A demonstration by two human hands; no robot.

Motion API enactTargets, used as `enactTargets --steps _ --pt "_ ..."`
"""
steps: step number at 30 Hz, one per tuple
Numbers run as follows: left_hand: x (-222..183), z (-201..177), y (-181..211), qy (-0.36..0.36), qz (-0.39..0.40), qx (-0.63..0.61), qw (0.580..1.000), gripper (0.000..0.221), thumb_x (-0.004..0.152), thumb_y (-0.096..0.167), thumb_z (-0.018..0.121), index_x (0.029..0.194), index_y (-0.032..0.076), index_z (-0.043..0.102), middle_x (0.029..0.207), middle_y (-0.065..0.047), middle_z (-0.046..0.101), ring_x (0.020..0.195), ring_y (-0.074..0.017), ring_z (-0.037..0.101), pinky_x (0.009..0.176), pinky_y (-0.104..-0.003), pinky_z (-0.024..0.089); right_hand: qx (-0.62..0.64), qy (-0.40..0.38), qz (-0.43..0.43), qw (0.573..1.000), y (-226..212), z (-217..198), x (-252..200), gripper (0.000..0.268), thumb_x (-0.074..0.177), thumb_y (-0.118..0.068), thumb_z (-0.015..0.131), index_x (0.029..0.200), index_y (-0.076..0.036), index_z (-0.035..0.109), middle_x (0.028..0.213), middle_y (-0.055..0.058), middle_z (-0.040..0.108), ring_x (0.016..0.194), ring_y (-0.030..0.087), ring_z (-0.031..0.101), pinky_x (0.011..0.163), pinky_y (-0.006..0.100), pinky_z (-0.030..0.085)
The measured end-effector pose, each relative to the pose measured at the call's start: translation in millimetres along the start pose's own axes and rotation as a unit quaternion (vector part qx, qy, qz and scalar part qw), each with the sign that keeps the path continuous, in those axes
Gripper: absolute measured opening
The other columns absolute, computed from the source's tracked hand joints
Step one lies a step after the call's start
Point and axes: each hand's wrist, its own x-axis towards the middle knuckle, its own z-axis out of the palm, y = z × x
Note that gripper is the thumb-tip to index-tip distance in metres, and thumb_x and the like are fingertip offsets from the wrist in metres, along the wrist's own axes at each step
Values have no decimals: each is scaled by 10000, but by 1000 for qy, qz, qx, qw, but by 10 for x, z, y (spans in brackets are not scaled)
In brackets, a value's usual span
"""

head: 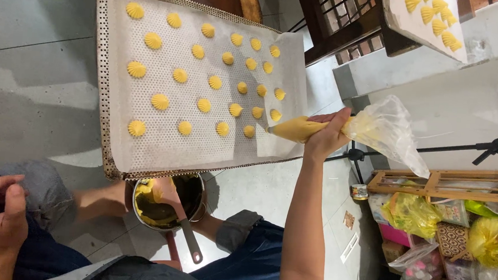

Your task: Piping cookie dough onto a baking sheet using a piping bag.

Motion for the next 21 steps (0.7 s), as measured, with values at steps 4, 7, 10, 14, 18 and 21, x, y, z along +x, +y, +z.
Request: enactTargets --steps 4,7,10,14,18,21 --pt "-14 -3 -9 -1 -2 0 1000 327 1178 292 517 1131 11 678 938 -67 728 868 -153 688 820 -244 519 5 -10 2 1000 -1 -2 2 385 1113 -270 523 786 -80 453 570 40 490 463 182 544 488 373 533" --pt "18 -30 52 -5 0 14 1000 327 1173 293 521 1129 8 675 932 -74 725 890 -159 712 817 -249 524 7 -5 7 1000 -28 16 -6 372 1107 -265 523 793 -84 444 569 35 481 452 176 530 478 369 524" --pt "3 5 -15 -4 4 14 1000 343 1188 311 535 1132 1 670 930 -82 723 913 -163 732 816 -254 530 6 -6 6 1000 -38 5 -7 365 1110 -260 523 801 -82 445 587 29 475 461 173 526 480 367 521" --pt "-2 10 -13 -3 -5 -12 1000 362 1192 322 531 1139 -7 670 937 -91 724 900 -161 713 813 -255 532 15 -9 6 1000 -42 -8 0 354 1104 -250 522 800 -85 445 591 28 471 456 168 518 471 362 512" --pt "13 7 -4 -1 -8 -20 1000 376 1192 331 526 1136 -12 671 937 -96 726 908 -162 726 812 -254 536 1 -17 3 1000 -81 10 -4 374 1113 -252 513 783 -91 442 593 22 462 464 161 516 473 355 508" --pt "-18 29 -62 0 1 -10 1000 372 1186 325 516 1141 -11 669 945 -95 726 927 -164 737 825 -255 538 -9 -17 3 1000 -108 22 -11 387 1115 -252 508 770 -95 436 592 18 456 464 155 510 473 351 506"
